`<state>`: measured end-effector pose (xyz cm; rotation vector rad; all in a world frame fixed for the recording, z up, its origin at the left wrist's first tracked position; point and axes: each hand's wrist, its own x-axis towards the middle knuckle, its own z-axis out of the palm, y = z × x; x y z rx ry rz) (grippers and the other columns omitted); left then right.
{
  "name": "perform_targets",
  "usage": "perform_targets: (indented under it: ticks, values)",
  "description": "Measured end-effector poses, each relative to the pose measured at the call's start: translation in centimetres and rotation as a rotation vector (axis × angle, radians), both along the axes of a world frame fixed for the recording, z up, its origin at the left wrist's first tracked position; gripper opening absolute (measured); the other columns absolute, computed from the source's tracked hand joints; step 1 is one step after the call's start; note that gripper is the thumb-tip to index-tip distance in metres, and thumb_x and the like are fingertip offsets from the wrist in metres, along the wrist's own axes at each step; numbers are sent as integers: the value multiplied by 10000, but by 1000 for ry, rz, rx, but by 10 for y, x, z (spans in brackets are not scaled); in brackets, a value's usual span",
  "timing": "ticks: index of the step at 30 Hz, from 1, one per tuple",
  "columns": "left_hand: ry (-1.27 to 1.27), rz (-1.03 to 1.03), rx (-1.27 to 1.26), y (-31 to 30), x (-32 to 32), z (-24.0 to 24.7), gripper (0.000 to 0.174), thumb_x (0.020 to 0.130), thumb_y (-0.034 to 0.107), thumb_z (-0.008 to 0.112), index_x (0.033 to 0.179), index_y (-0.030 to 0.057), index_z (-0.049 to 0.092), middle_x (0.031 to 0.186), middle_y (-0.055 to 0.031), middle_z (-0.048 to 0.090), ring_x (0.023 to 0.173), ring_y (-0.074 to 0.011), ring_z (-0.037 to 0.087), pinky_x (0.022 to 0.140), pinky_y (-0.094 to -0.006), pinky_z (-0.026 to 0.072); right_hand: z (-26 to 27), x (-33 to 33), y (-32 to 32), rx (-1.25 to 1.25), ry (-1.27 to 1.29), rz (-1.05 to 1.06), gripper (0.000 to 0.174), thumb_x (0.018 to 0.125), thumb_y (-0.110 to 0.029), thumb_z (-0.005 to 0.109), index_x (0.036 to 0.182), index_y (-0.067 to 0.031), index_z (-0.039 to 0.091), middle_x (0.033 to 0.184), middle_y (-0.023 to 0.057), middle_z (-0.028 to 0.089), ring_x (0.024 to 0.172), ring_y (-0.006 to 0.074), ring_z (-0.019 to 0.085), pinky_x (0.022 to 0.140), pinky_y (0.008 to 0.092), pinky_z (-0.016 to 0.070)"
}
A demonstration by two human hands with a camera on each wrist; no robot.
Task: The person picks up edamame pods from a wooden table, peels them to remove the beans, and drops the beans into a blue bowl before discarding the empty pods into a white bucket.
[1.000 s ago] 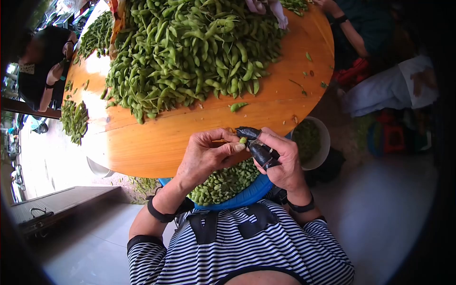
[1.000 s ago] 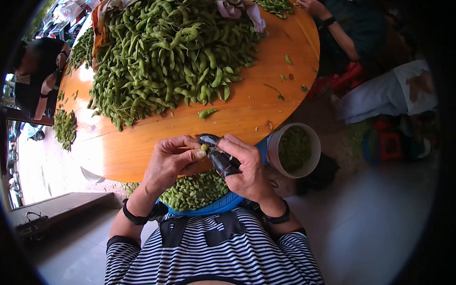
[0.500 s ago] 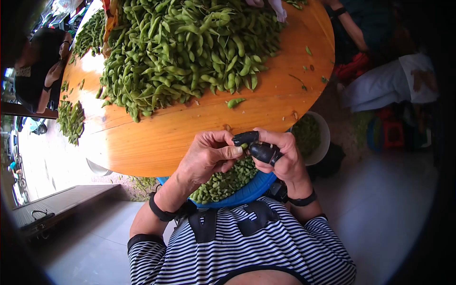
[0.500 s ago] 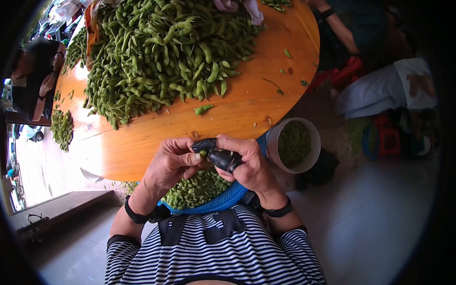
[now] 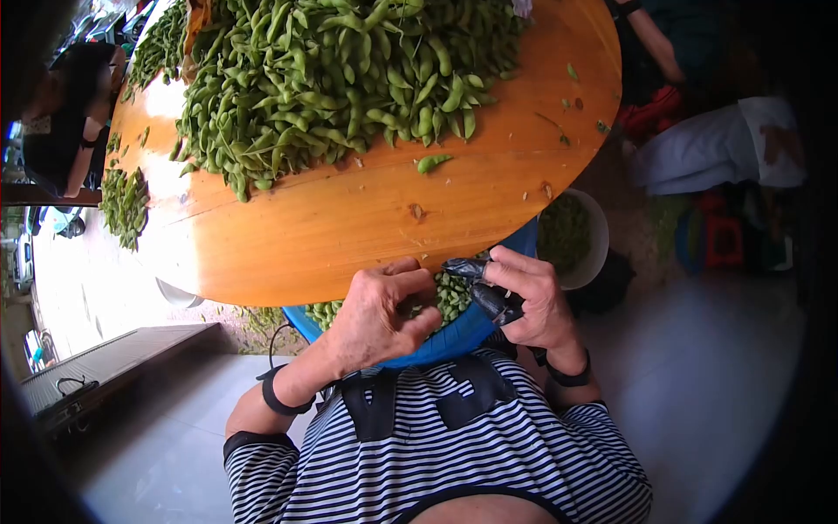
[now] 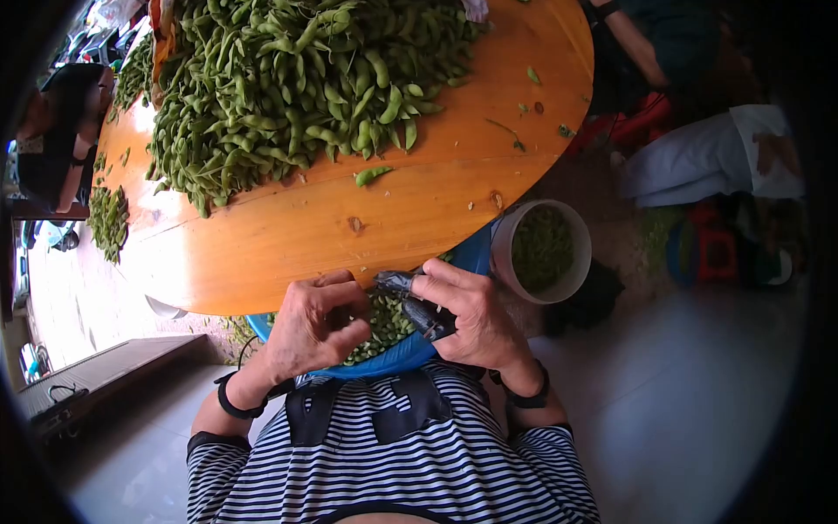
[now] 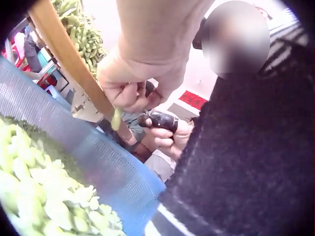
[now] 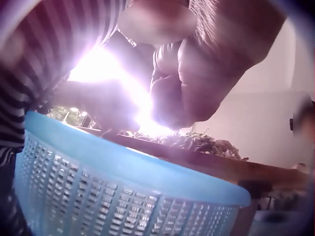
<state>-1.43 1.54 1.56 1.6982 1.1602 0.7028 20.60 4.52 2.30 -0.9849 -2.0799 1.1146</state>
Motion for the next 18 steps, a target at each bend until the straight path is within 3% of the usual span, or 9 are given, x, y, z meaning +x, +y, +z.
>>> perform_targets:
  ticks: [3, 5, 8, 10, 12, 13, 15, 16, 18]
  values:
    - [-610, 228, -670, 3, -1, 0, 140, 956, 148, 590, 912, 17, 609, 733, 1, 584, 605, -74, 542, 501, -219, 402, -5, 1, 0, -44, 60, -62, 277, 710, -10, 623, 981, 48, 615, 770, 91, 489, 649, 204, 537, 573, 304, 431]
    - [-845, 315, -699, 12, 3, 4, 171, 974, 185, 556, 944, 24, 606, 731, -30, 596, 581, -92, 539, 487, -209, 401, -4, -2, 0, -90, 74, -118, 279, 729, -49, 606, 987, 56, 615, 762, 93, 484, 649, 198, 537, 568, 299, 426]
    - [-1117, 314, -719, 22, 5, 2, 273, 1004, 258, 489, 918, 20, 593, 741, -64, 605, 570, -125, 546, 481, -220, 402, -3, -14, -1, -522, 286, -213, 417, 863, -221, 580, 1179, 51, 584, 721, 22, 537, 556, 62, 492, 497, 220, 407]
    - [-1257, 262, -703, 26, 7, -1, 329, 1018, 295, 450, 901, 18, 584, 748, -80, 609, 567, -142, 550, 478, -231, 400, -16, -18, 0, -561, 546, -80, 523, 916, -356, 621, 1232, 56, 556, 706, -22, 549, 543, 25, 479, 475, 199, 397]
    - [-1224, 251, -636, 25, 10, -4, 413, 1028, 357, 400, 849, 28, 574, 751, -91, 604, 563, -156, 544, 479, -243, 399, -8, -25, 1, -716, 506, -220, 415, 898, -213, 627, 1222, 40, 570, 690, -25, 545, 544, 28, 491, 482, 200, 399]
    - [-1228, 324, -639, 24, 12, -4, 364, 1005, 333, 477, 861, 21, 595, 750, -78, 601, 556, -146, 531, 486, -246, 392, -3, -26, 2, -716, 504, -221, 415, 898, -213, 627, 1222, 40, 570, 690, -25, 545, 544, 28, 491, 482, 200, 399]
    - [-1106, 378, -601, 27, 13, -4, 337, 989, 320, 516, 871, 18, 608, 762, -68, 604, 561, -132, 531, 487, -235, 387, 3, -27, 6, -410, 209, -277, 428, 782, -42, 641, 1202, 25, 587, 727, 28, 568, 573, 97, 554, 511, 236, 439]
    - [-983, 429, -564, 27, 14, -4, 314, 973, 307, 555, 881, 15, 622, 773, -57, 607, 567, -118, 530, 489, -225, 383, -1, -27, 10, -411, 209, -277, 428, 782, -42, 641, 1202, 25, 587, 727, 28, 568, 573, 97, 554, 511, 236, 439]
    - [-912, 485, -598, 28, 11, 1, 263, 959, 263, 588, 904, 11, 640, 775, -35, 620, 560, -87, 520, 473, -207, 361, -13, -23, 16, 319, 58, -230, 541, 627, 38, 627, 1167, 17, 599, 811, 98, 590, 639, 202, 604, 556, 294, 484]
